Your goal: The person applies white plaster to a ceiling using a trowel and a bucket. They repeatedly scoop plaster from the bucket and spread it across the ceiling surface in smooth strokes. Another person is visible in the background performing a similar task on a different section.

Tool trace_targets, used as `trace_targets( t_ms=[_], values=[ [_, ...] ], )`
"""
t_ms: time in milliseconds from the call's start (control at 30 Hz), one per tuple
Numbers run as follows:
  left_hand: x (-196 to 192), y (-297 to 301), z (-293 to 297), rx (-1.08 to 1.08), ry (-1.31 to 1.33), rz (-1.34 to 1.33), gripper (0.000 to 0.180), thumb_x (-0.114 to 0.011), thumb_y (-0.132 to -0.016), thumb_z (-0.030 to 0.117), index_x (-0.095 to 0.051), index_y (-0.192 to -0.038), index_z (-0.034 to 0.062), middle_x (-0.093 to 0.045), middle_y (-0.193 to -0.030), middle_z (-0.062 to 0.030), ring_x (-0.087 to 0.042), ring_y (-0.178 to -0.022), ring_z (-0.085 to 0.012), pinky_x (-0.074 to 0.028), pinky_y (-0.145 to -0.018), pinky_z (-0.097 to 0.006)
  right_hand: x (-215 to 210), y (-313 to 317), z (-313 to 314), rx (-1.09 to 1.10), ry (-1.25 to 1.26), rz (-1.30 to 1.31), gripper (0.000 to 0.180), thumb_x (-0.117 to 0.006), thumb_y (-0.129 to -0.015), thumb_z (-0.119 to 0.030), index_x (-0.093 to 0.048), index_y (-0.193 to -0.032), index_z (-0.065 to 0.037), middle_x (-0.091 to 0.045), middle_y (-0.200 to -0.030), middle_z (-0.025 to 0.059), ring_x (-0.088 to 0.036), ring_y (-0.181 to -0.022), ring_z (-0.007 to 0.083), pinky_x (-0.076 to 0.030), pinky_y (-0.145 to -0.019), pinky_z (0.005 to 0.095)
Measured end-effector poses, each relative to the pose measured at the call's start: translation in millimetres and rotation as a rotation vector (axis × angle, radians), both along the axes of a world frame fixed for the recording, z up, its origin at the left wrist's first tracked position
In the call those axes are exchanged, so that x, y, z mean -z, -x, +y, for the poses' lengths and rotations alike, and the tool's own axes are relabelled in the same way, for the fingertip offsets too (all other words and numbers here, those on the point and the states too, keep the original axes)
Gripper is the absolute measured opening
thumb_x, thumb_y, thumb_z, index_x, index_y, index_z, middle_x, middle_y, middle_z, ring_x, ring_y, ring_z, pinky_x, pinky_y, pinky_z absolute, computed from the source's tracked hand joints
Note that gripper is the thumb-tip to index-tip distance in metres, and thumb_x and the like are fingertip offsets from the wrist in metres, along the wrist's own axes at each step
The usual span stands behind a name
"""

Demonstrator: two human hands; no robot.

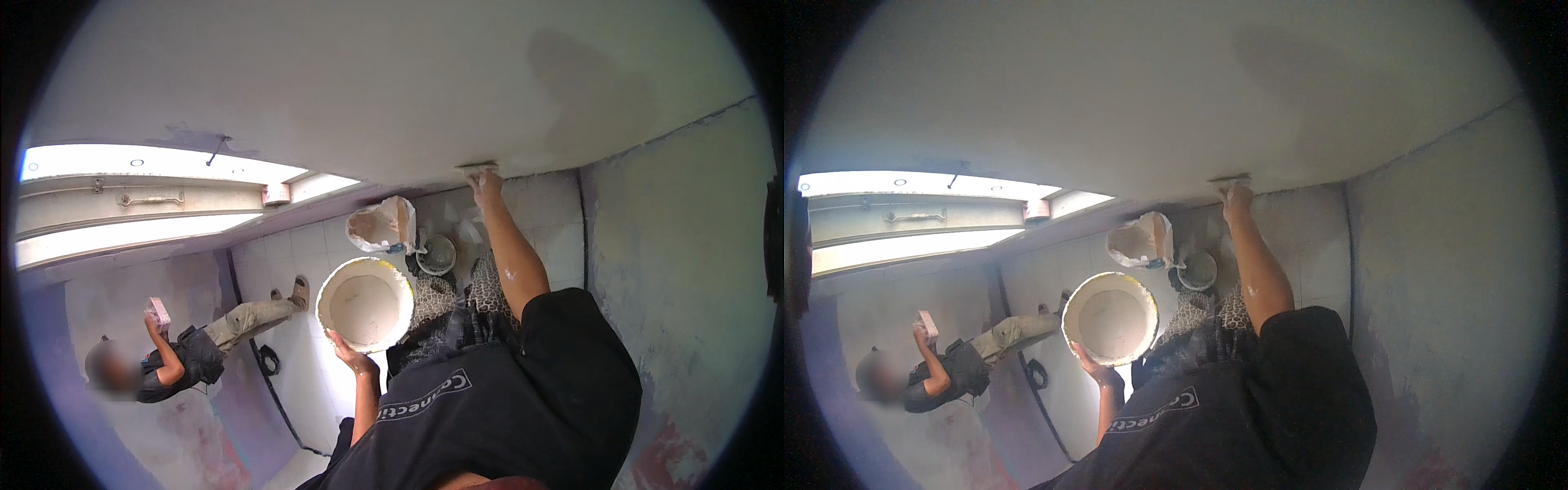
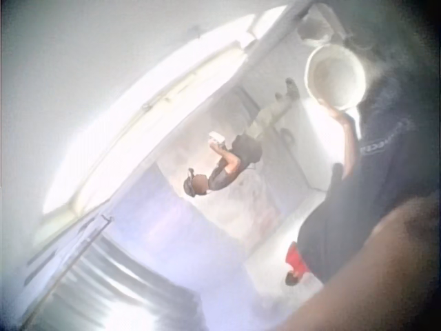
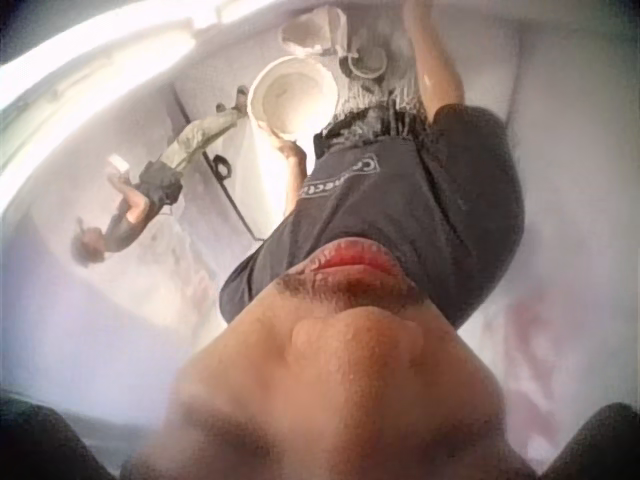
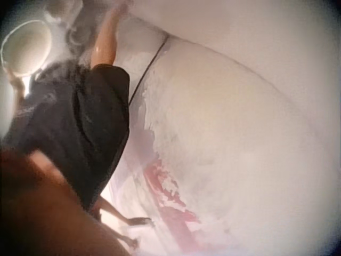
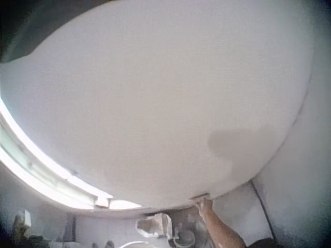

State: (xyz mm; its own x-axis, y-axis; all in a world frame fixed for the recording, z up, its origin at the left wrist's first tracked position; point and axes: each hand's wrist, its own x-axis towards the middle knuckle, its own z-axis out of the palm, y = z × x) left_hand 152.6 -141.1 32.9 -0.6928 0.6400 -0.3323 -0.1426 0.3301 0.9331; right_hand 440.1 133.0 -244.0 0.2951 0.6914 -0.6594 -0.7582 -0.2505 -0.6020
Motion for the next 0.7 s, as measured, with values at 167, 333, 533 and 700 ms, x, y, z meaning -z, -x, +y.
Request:
trace_targets(
  t_ms=[167,333,533,700],
  values=[
    [-1.7,0.4,-5.6,-0.02,-0.098,0.024,0.06,-0.036,-0.097,0.048,-0.041,-0.132,-0.0007,-0.051,-0.125,-0.0131,-0.055,-0.11,-0.0231,-0.046,-0.092,-0.035,0.1,-30.7,-6.9,-0.336,-0.203,-0.838,0.039,-0.053,-0.092,-0.019,-0.048,-0.121,0.005,-0.055,-0.121,0.0163,-0.054,-0.111,0.0279,-0.046,-0.094,0.0376],
    [2.6,8.8,10.6,-0.012,-0.101,-0.11,0.061,-0.036,-0.097,0.048,-0.04,-0.133,-0.0005,-0.051,-0.126,-0.0127,-0.054,-0.113,-0.0244,-0.046,-0.094,-0.037,-100.3,-63.1,-66.6,0.227,-0.301,0.222,0.031,-0.05,-0.09,-0.007,-0.046,-0.118,0.005,-0.053,-0.118,0.017,-0.054,-0.108,0.0303,-0.045,-0.098,0.0444],
    [5.1,19.1,23.1,0.118,-0.103,-0.154,0.065,-0.031,-0.097,0.054,-0.03,-0.14,0.0059,-0.041,-0.137,-0.0109,-0.041,-0.126,-0.0249,-0.035,-0.104,-0.039,-126.6,-63.4,-92.5,0.122,-0.187,0.122,0.033,-0.047,-0.094,-0.014,-0.045,-0.122,0.003,-0.053,-0.12,0.0141,-0.053,-0.111,0.0281,-0.045,-0.097,0.0434],
    [-1.1,13.8,16.5,0.006,-0.112,-0.134,0.064,-0.04,-0.095,0.051,-0.04,-0.133,-0.0009,-0.051,-0.126,-0.0126,-0.054,-0.113,-0.0243,-0.046,-0.093,-0.036,-34.1,-10.9,-86.1,-0.008,-0.134,0.226,0.034,-0.045,-0.094,-0.012,-0.043,-0.125,0.001,-0.052,-0.121,0.0156,-0.052,-0.111,0.0306,-0.043,-0.1,0.0465]
  ],
)
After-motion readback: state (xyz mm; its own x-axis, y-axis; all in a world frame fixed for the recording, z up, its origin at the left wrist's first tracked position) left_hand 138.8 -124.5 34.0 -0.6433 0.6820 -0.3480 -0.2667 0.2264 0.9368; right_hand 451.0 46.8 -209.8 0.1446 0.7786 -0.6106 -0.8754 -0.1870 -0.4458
